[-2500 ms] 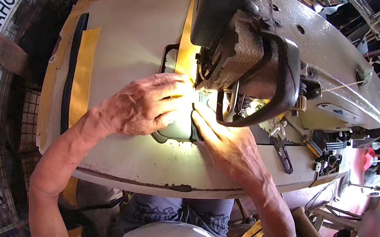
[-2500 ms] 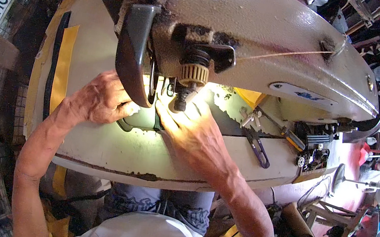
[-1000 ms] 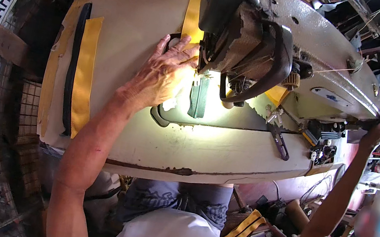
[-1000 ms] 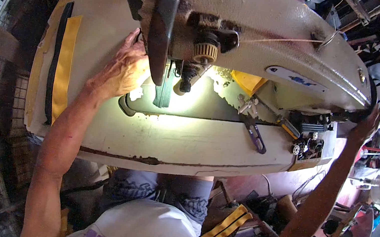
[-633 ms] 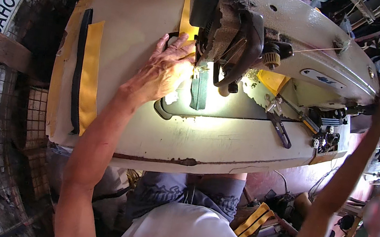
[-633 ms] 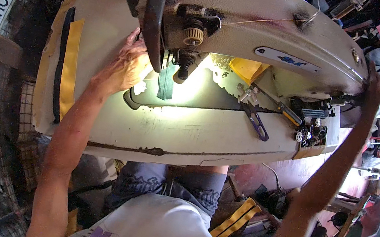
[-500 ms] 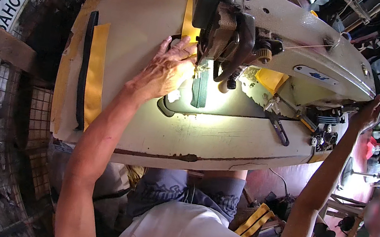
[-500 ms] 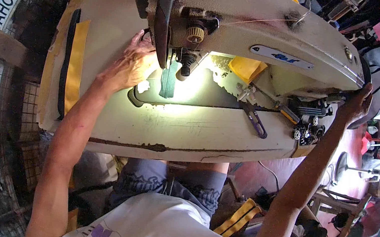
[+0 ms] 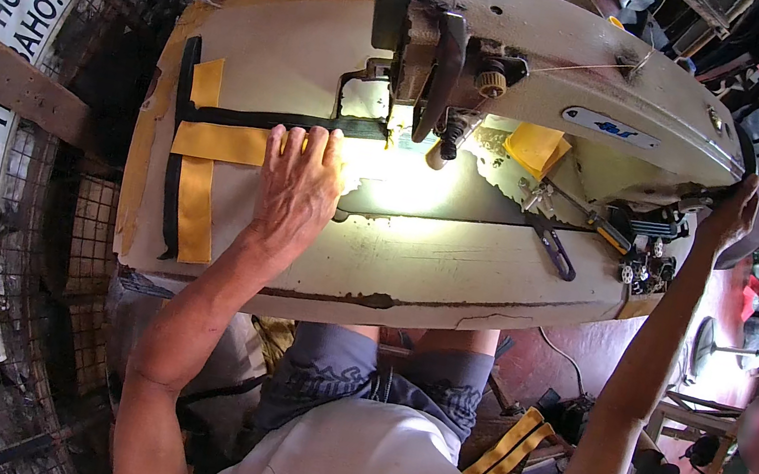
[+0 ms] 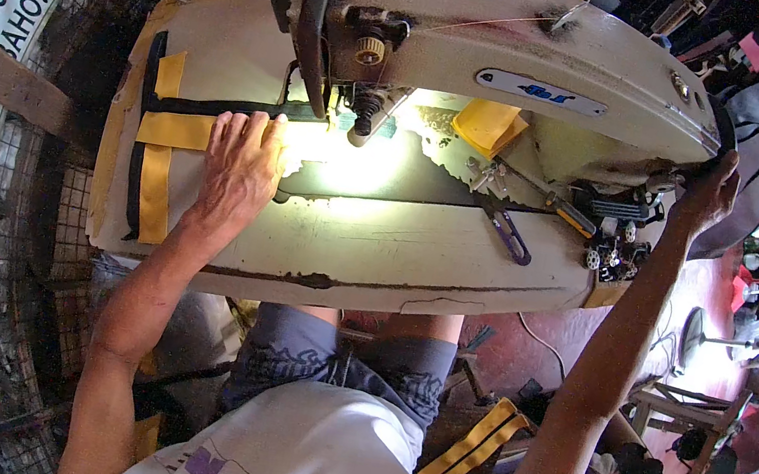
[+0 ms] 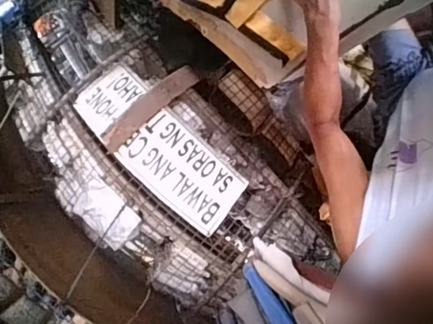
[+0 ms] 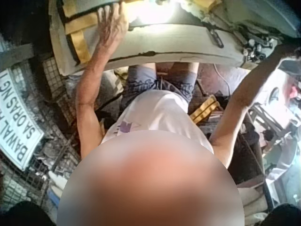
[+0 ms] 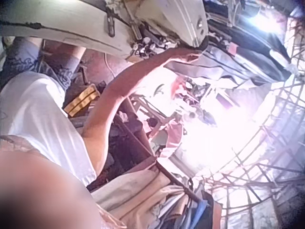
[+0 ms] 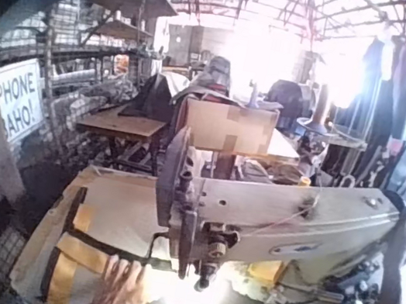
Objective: Sewing a zipper onto yellow fabric using an industrial sewing machine.
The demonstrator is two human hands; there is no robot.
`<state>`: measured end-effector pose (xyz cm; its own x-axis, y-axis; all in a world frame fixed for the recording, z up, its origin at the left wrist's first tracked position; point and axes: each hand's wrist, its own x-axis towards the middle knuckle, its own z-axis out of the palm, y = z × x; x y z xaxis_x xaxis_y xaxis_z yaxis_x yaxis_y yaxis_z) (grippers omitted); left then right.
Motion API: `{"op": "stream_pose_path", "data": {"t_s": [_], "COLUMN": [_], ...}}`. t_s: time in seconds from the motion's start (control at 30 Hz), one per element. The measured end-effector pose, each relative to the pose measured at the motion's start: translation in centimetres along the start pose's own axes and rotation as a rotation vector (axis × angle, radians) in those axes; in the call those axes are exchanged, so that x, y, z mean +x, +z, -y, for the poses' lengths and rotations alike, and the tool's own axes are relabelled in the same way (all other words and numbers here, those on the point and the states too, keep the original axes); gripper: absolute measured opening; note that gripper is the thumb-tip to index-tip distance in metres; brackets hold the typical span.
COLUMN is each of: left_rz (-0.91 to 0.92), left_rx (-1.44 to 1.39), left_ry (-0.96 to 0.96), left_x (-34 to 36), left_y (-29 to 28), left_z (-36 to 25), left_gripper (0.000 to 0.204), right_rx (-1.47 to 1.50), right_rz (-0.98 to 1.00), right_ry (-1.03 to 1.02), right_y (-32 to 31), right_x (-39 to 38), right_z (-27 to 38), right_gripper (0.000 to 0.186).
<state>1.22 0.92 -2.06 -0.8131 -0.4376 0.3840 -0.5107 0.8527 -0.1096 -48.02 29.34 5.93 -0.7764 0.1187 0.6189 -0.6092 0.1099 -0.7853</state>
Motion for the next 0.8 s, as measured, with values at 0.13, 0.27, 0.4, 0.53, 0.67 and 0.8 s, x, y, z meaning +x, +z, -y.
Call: {"op": "stream_pose_path", "data": {"t_s": [0.13, 0.27, 0.4, 0.53, 0.67, 0.8], "left_rz": [-0.004, -0.111, -0.025, 0.001, 0.042, 0.047], "left_rx": [-0.017, -0.124, -0.403, -0.512, -0.562, -0.59], "left_ry": [-0.001, 0.126, 0.312, 0.346, 0.324, 0.339], "left_x": [0.3, 1.1, 2.1, 2.1, 1.9, 2.1], "left_y": [-0.2, -0.2, -0.1, 0.1, 0.5, 0.8], "left_z": [0.1, 0.5, 1.3, 1.9, 2.3, 2.6], "left_gripper": [0.042, 0.037, 0.035, 0.034, 0.029, 0.026], "right_rx": [0.008, -0.038, -0.132, -0.657, -0.58, -0.551], "right_rz": [-0.013, -0.016, 0.057, 0.017, 0.205, 0.27], "right_ry": [0.001, -0.05, -0.033, -0.358, -0.565, -0.515], "right_y": [0.0, 0.1, -0.8, -3.5, -5.1, -4.6], "right_x": [-0.3, 0.0, 0.4, -4.6, -15.6, -21.3], "right_z": [0.3, -0.7, -0.1, 3.2, 4.7, 4.2], "right_gripper": [0.049, 0.047, 0.046, 0.045, 0.043, 0.038]}}
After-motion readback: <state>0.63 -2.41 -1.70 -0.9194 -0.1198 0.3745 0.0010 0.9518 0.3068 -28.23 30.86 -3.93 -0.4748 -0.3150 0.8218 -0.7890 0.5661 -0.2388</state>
